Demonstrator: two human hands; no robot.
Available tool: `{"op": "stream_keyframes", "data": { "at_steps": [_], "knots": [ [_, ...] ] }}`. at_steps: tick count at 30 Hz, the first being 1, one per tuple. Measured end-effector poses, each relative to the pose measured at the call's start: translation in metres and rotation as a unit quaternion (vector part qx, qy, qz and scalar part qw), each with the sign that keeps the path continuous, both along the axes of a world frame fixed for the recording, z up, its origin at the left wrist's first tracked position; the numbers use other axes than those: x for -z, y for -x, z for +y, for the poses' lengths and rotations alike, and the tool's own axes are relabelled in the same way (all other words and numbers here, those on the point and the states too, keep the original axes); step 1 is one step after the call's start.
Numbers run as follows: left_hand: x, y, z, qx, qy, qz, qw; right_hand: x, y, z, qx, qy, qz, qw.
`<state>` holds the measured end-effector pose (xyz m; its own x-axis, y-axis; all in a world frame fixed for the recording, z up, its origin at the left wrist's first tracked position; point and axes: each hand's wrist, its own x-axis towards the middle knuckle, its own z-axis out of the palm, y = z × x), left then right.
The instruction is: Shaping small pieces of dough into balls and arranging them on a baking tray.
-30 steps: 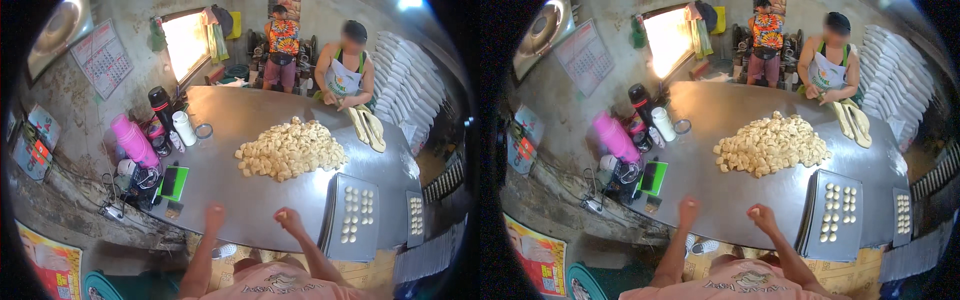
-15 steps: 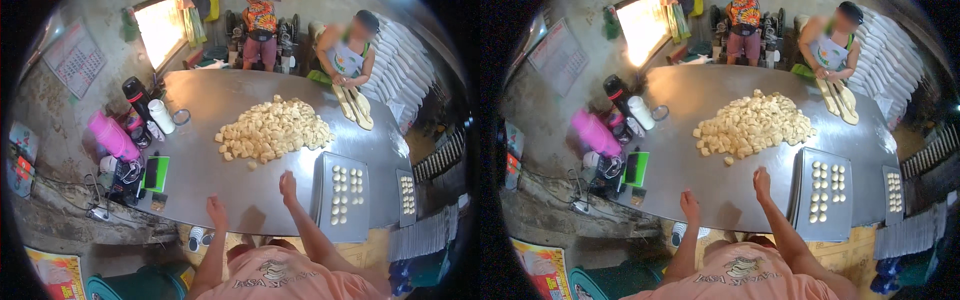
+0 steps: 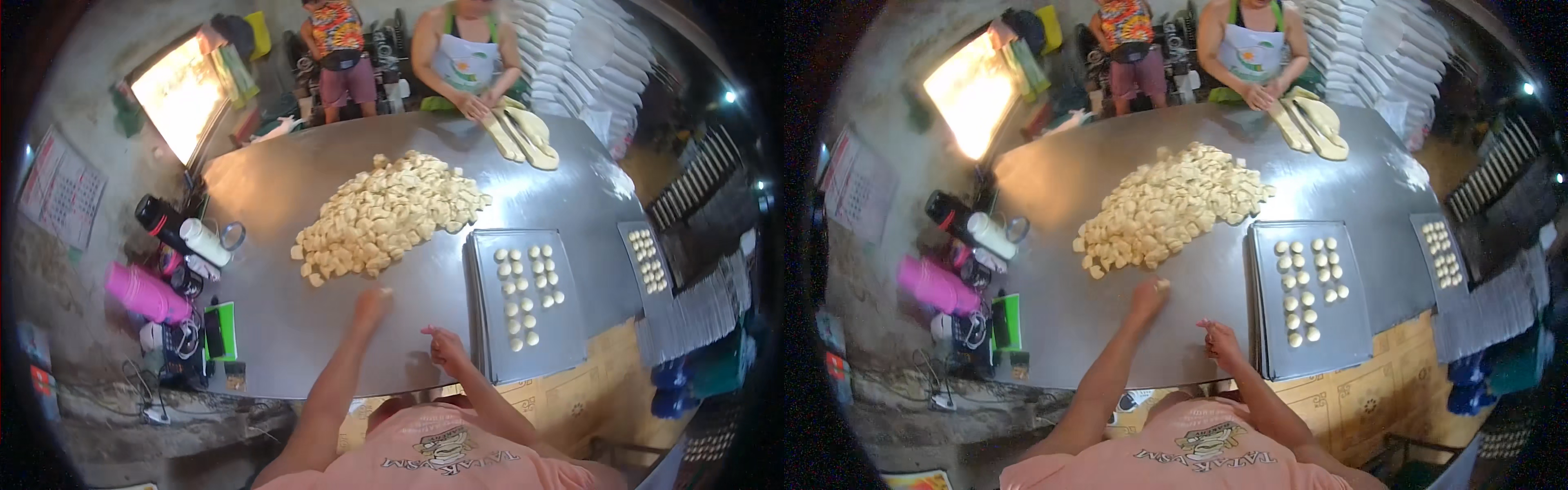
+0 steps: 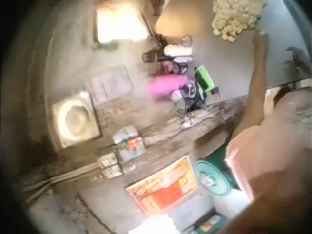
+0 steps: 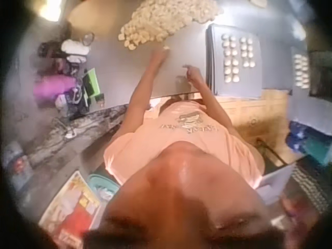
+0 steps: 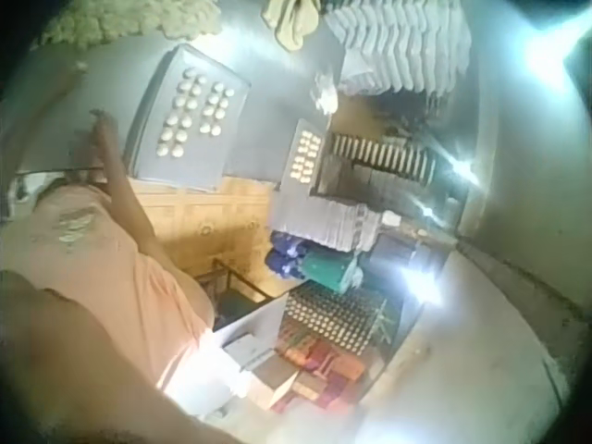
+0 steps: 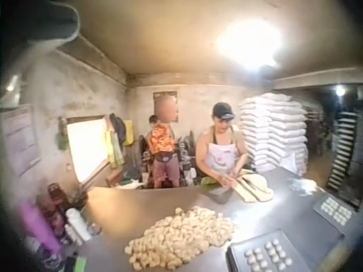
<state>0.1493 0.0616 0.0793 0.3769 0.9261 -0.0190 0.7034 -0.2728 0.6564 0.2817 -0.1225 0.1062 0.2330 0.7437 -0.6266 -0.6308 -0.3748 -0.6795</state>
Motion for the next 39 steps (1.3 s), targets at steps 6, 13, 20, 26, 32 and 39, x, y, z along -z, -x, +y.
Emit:
{"op": "stream_keyframes", "data": {
  "at_steps": [6,13,20,26,32,39],
  "knots": [
    [-0.049,-0.005,-0.103,0.204,0.031,0.015,0.978,0.011,-0.016,-0.001,-0.151,-0.065,-0.123,0.979],
    [-0.065,0.037,-0.100,0.192,0.031,0.086,0.977,0.007,0.014,0.018,-0.238,-0.137,-0.314,0.909],
    [-0.043,0.092,-0.058,0.108,-0.018,-0.028,0.994,-0.015,0.044,0.027,-0.203,-0.206,-0.425,0.858],
    [0.002,0.173,-0.004,-0.148,-0.181,0.001,0.972,-0.005,0.023,0.041,0.024,-0.246,-0.364,0.898],
    [-0.003,0.163,-0.015,-0.254,-0.132,-0.095,0.953,0.002,-0.005,0.050,-0.031,-0.094,-0.403,0.910],
    [0.061,0.115,-0.059,-0.067,-0.269,0.152,0.949,0.113,-0.005,0.037,-0.169,-0.159,-0.816,0.530]
  ]
}}
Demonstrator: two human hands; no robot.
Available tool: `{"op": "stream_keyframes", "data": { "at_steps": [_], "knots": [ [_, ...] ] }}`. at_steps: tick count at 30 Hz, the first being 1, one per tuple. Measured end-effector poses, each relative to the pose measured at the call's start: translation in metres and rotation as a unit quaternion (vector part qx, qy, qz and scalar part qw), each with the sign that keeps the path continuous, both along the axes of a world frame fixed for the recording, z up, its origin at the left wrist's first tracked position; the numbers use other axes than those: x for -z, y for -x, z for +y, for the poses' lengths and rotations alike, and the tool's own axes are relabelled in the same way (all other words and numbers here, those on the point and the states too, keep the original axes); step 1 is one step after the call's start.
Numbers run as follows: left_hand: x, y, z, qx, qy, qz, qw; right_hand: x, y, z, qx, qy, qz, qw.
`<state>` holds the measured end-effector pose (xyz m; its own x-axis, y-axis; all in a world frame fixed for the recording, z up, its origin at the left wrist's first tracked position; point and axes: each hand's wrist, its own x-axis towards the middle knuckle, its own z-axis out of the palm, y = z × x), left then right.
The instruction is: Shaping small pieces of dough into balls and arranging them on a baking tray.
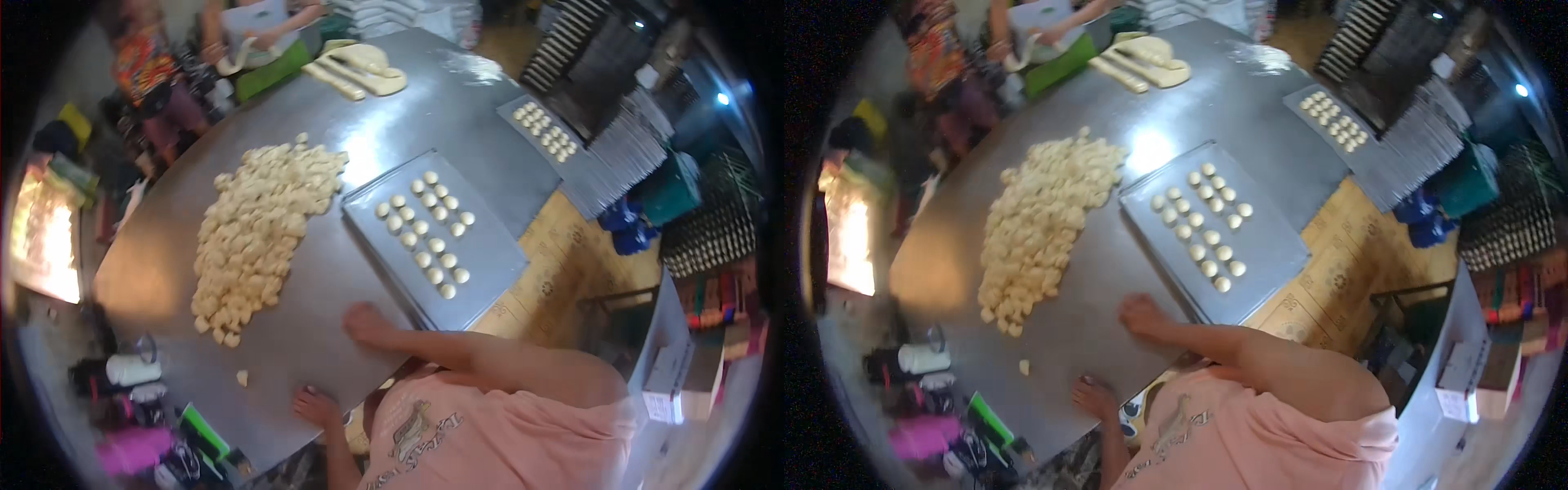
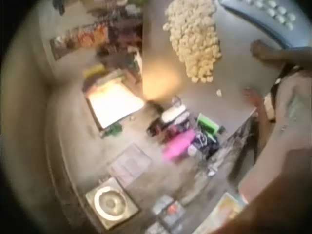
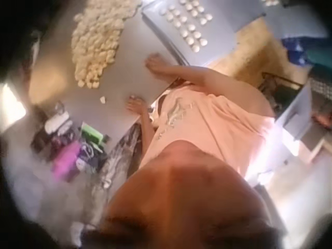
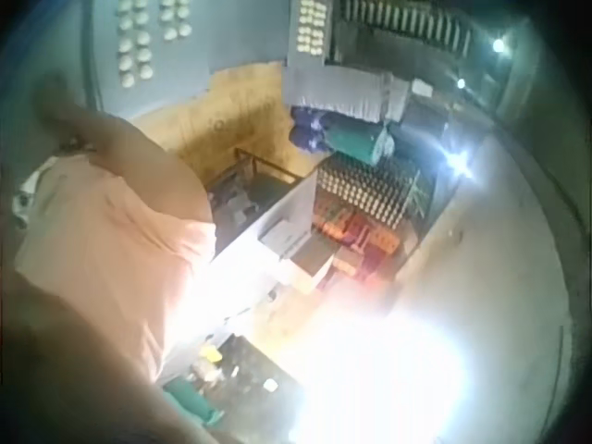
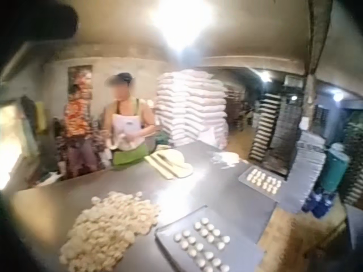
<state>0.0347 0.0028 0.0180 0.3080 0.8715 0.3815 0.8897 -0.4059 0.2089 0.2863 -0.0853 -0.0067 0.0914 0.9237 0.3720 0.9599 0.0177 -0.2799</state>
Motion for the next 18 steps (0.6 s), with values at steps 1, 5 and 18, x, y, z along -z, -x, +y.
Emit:
{"op": "stream_keyframes", "data": {
  "at_steps": [1,5,18],
  "knots": [
    [-0.003,-0.002,0.007,0.005,0.009,0.011,1.000,-0.004,0.003,0.017,-0.033,-0.021,0.024,0.999],
    [0.002,0.014,0.022,0.016,0.042,0.057,0.997,-0.048,-0.022,0.052,-0.100,0.010,0.032,0.994],
    [-0.006,-0.005,0.045,0.112,0.083,0.053,0.989,-0.026,0.000,0.066,-0.148,0.082,0.090,0.981]
  ]
}}
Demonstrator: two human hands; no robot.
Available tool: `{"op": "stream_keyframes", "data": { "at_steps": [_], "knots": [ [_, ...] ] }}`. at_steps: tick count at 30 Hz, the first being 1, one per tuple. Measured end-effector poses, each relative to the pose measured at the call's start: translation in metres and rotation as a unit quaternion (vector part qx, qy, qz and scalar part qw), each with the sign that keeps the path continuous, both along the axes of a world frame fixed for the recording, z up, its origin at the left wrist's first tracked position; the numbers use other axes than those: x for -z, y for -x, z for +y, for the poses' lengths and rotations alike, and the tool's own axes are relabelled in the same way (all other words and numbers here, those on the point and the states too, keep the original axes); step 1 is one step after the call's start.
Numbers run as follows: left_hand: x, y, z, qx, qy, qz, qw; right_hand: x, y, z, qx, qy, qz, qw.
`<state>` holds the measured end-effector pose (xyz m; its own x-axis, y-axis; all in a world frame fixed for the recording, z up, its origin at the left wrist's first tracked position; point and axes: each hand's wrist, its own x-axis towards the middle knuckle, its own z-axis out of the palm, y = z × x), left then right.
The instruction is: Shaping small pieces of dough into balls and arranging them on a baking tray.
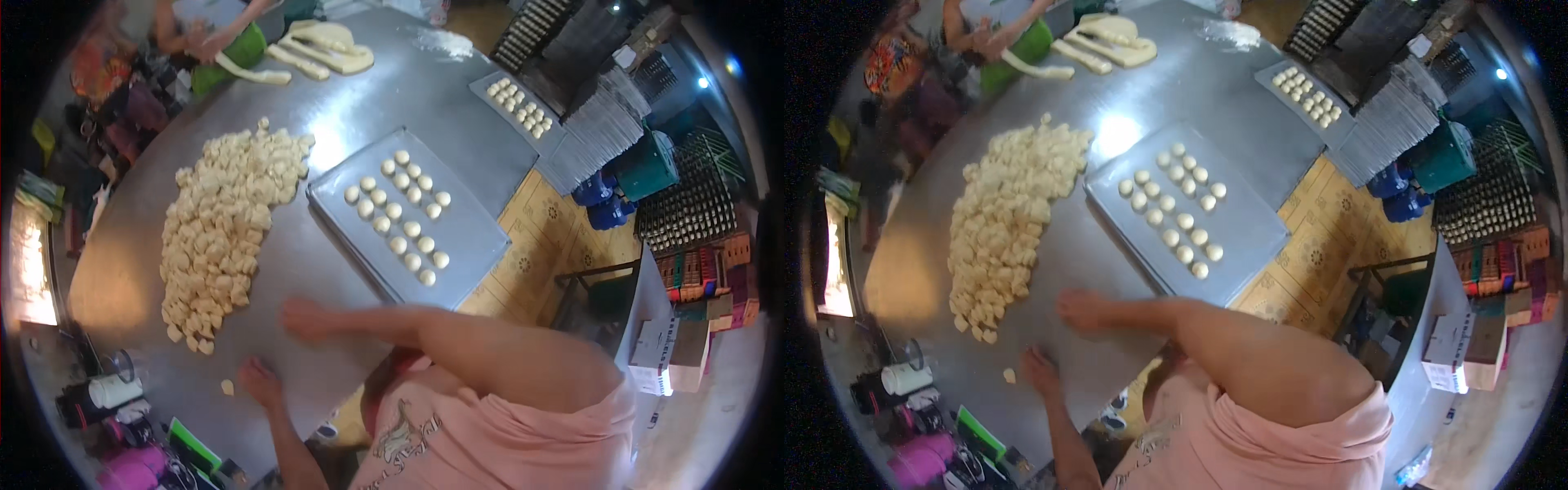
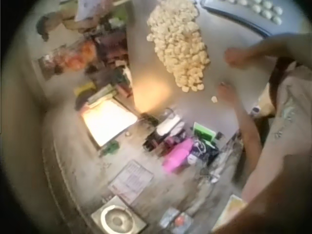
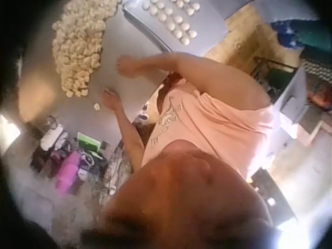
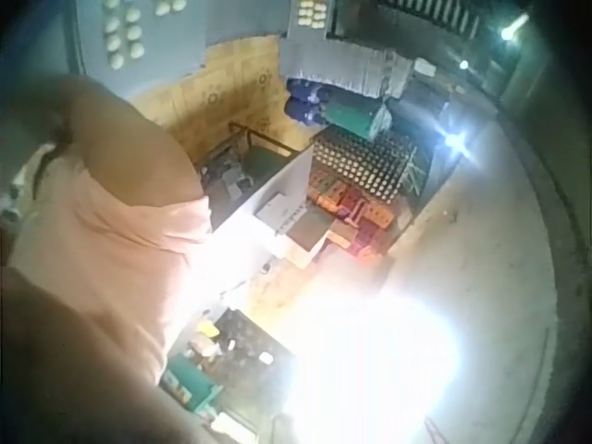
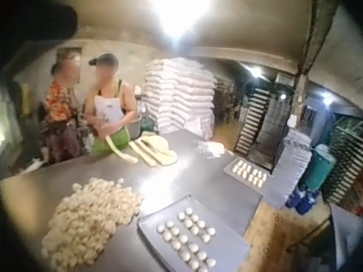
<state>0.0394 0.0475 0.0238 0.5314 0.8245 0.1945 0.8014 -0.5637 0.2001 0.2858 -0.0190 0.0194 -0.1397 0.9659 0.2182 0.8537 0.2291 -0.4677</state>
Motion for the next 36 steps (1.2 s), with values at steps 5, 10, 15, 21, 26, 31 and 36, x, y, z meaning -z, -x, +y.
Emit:
{"op": "stream_keyframes", "data": {
  "at_steps": [5,10,15,21,26,31,36],
  "knots": [
    [0.001,0.014,-0.017,-0.043,-0.036,0.017,0.998,0.003,-0.013,-0.061,0.165,-0.068,-0.046,0.983],
    [0.034,0.004,-0.059,-0.040,-0.174,0.029,0.983,0.003,0.045,-0.066,0.118,-0.028,-0.030,0.992],
    [-0.003,0.019,-0.004,-0.106,-0.022,0.012,0.994,-0.008,-0.007,-0.002,-0.035,0.032,-0.017,0.999],
    [0.015,0.066,-0.075,-0.144,-0.060,-0.018,0.988,0.004,0.007,-0.092,0.166,-0.065,-0.081,0.981],
    [0.028,0.023,-0.035,0.005,-0.057,-0.084,0.995,-0.011,0.033,-0.026,-0.009,-0.041,-0.045,0.998],
    [-0.012,0.073,-0.035,-0.139,-0.128,-0.117,0.975,-0.036,-0.017,-0.014,0.002,-0.052,-0.046,0.998],
    [0.057,0.049,-0.102,-0.162,-0.141,-0.015,0.977,0.001,0.012,-0.086,0.076,-0.030,-0.081,0.993]
  ]
}}
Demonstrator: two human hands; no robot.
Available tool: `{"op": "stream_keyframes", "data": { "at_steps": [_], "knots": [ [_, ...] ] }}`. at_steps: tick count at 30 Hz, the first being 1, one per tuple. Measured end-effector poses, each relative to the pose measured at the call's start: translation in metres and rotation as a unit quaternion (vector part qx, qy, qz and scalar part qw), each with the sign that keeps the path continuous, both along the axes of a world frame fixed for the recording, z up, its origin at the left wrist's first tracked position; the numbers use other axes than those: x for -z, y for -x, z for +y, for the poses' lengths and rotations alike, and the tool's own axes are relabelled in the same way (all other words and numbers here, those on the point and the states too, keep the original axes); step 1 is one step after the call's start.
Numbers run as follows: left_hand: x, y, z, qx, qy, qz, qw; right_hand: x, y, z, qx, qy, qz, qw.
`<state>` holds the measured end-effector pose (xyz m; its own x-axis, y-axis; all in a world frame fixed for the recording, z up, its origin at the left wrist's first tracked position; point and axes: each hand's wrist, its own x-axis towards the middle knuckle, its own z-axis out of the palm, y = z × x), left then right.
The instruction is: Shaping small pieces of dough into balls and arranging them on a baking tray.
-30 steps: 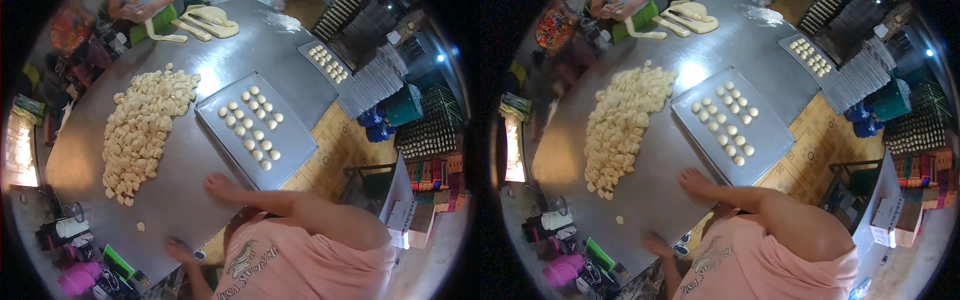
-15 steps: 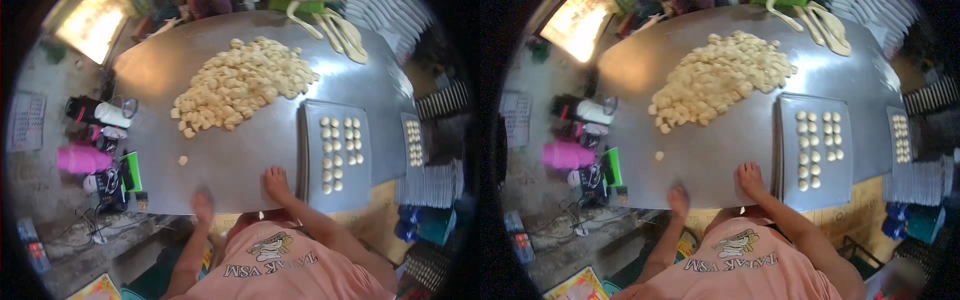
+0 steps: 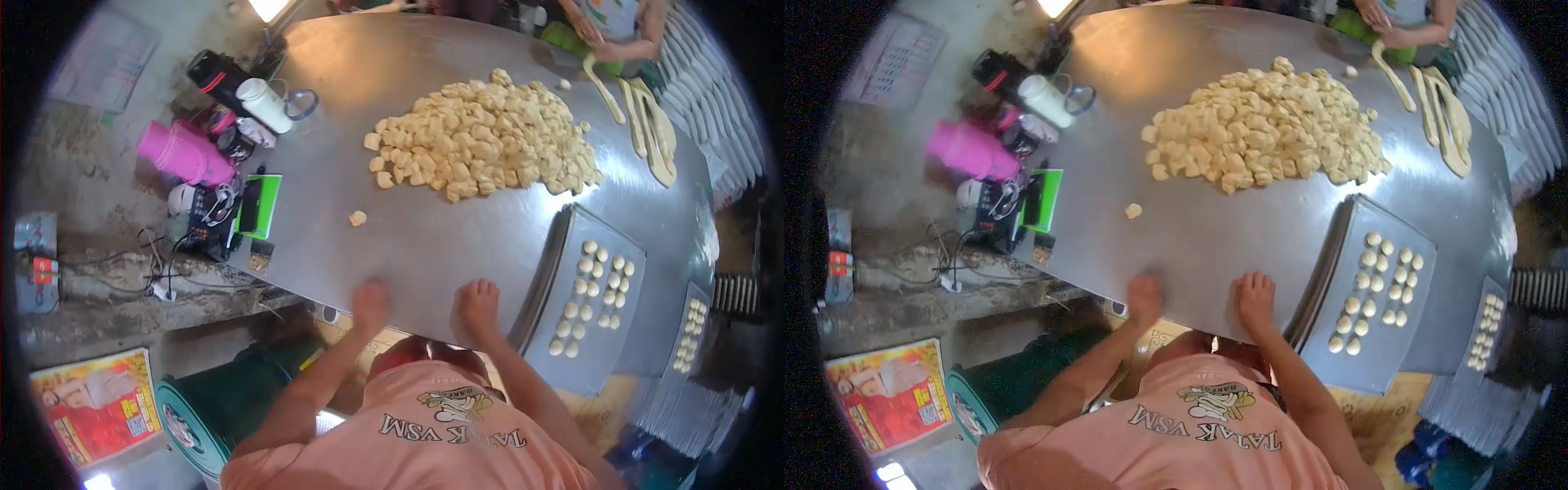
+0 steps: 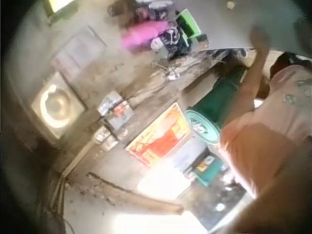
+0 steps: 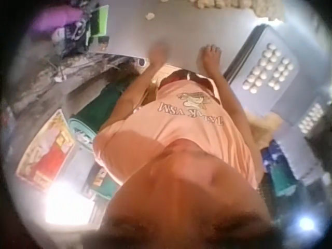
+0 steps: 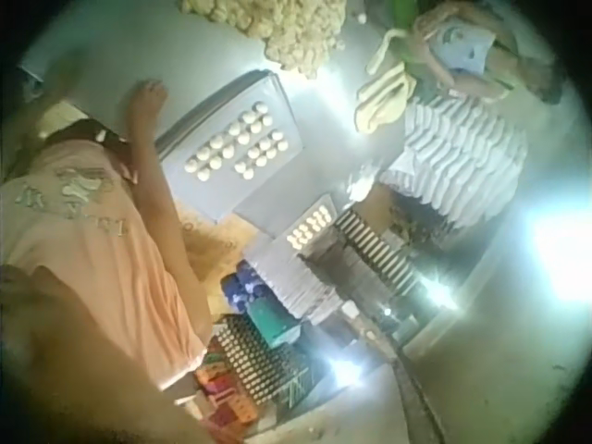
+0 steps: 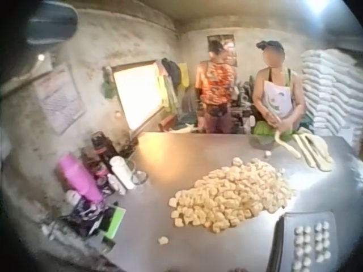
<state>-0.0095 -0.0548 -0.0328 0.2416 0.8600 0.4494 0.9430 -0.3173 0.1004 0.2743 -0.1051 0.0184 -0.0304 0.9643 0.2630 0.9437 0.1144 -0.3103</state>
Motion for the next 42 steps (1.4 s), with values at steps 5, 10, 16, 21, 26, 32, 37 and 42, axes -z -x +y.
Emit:
{"op": "stream_keyframes", "data": {
  "at_steps": [5,10,16,21,26,32,37,42],
  "knots": [
    [-0.073,-0.045,0.082,0.048,0.354,-0.244,0.902,-0.019,0.011,0.070,-0.166,-0.011,0.005,0.986],
    [-0.038,0.020,0.046,0.082,0.002,0.000,0.997,-0.018,-0.030,0.042,-0.077,0.012,0.008,0.997],
    [-0.019,-0.056,-0.011,0.097,0.049,0.014,0.994,0.012,0.007,0.001,-0.058,-0.007,-0.036,0.998],
    [-0.076,-0.063,0.100,0.123,0.049,-0.038,0.991,-0.023,0.006,0.034,-0.054,-0.022,0.017,0.998],
    [-0.078,-0.008,0.104,0.123,0.244,-0.391,0.879,-0.044,-0.008,0.020,-0.017,-0.012,0.089,0.996],
    [-0.118,-0.012,0.068,0.014,0.342,-0.262,0.902,-0.027,-0.013,0.000,0.011,0.019,0.206,0.978],
    [-0.108,-0.005,0.053,-0.044,0.344,-0.316,0.883,-0.021,-0.013,-0.006,0.009,0.009,0.229,0.973],
    [-0.077,-0.026,0.051,0.002,0.263,-0.278,0.924,-0.027,-0.007,-0.006,0.017,0.000,0.219,0.976]
  ]
}}
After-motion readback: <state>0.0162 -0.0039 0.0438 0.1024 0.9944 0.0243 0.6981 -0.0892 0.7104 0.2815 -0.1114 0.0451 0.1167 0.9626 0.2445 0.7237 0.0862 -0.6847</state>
